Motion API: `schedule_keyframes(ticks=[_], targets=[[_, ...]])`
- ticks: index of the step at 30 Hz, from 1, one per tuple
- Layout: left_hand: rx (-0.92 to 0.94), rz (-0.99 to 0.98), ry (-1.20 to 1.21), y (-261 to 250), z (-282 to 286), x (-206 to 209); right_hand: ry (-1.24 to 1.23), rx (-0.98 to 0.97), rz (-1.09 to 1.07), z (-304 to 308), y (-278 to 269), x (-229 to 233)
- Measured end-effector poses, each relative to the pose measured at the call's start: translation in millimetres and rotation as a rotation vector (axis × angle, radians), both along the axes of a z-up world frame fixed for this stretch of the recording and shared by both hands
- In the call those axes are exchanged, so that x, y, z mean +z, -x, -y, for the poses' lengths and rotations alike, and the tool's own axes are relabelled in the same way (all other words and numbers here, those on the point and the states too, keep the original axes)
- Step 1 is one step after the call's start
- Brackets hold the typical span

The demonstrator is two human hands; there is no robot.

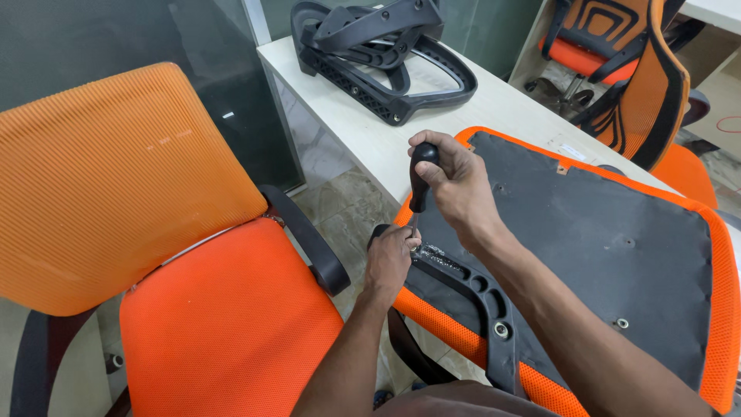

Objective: The person uses a screwdriver to attach a black plastic armrest bracket to the underside of an orange office chair seat. They insert a screw and tighten it, then reposition the seat and place a second bracket on the opposite side.

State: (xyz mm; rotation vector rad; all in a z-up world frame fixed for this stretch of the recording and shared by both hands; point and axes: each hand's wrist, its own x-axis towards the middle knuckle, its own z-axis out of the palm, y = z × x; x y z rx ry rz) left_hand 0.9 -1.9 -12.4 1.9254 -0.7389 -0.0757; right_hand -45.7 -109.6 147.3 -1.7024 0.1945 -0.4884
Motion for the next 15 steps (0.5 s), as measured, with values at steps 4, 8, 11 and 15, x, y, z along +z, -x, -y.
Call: schedule_keyframes(ticks=[4, 8, 11, 15], targets=[[0.002, 0.019, 0.049, -3.4, -0.5, -1.0, -0.008, 0.226, -0.041, 11.7, -1.9, 10.3], [-0.020, 0.004, 0.019, -6.1, -1.6, 1.2, -0.090, 0.327, -0.065, 34.3, -6.2, 14.6], [-0.028, 0.012, 0.033, -5.6, -1.8, 0.7, -0.133, 0.268, 0.053, 30.9, -4.4, 0.6], [-0.048, 0.033, -0.007, -5.4, -1.7, -0.2, -0.138, 0.065, 0.106, 2.8, -1.0, -17.7]])
